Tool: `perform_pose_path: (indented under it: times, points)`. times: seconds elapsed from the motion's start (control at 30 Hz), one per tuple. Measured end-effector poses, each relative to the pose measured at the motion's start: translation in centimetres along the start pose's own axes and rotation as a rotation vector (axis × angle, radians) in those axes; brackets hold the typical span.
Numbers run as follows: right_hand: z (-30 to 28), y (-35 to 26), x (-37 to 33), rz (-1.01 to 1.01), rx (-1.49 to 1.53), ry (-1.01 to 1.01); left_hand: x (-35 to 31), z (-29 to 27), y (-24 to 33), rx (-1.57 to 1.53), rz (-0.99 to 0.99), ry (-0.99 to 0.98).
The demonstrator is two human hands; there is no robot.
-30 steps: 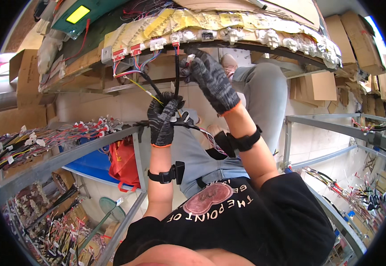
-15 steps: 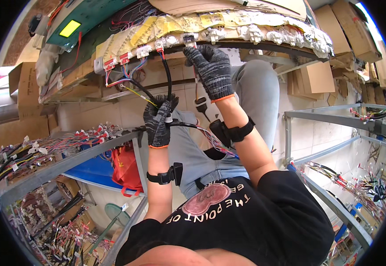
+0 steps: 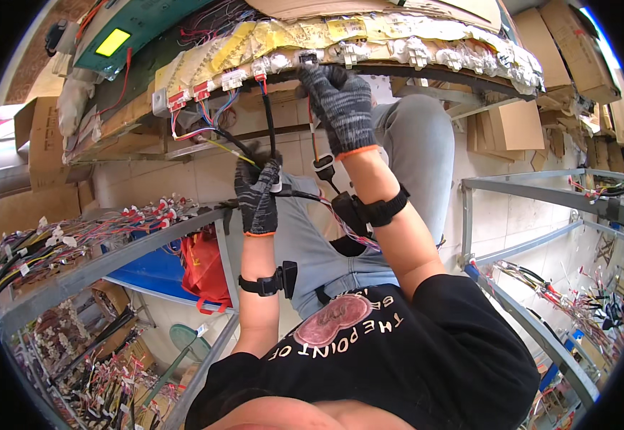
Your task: Connecting multiple colored wires into terminal sockets on an assembly board.
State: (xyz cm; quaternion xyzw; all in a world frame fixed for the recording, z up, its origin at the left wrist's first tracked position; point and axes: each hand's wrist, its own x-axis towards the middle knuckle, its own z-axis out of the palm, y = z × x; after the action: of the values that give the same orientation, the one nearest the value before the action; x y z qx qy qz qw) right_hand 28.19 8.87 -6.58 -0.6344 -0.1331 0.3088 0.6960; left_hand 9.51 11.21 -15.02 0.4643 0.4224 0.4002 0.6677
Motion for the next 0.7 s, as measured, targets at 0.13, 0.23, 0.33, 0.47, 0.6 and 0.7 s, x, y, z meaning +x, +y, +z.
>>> perform_pose_path:
  times: [0.13,0.23,0.33,0.47,0.6,0.7]
  points:
    - [0.1,-0.8,0.2,0.071,0.019,-0.009,-3.5,1.1,0.9,0.584,0.592,0.392]
    - [-3.6,-3.2,0.0,-0.071,-0.349,-0.263,-8.3,2.4,1.4,0.929,0.867,-0.357]
    - [-11.1,-6.2,-2.8,-0.472,-0.699,-0.348,-11.2,6.7,-0.8,1.171,1.019,-1.058]
    - [-21.7,-9.2,-10.0,0.172,-0.849,-0.623,-13.0,10.8,-2.7,1.62,0.483,-1.674]
    - [-25.7,-6.8,-17.2,0.461,-0.513,-1.213,-12.2,12.4,-0.2,1.432,0.497,-1.501]
    - [-25.5,-4.6,-19.7,0.597,-0.553,-1.076,-11.8,12.1,4.0,1.052,0.792,-1.183]
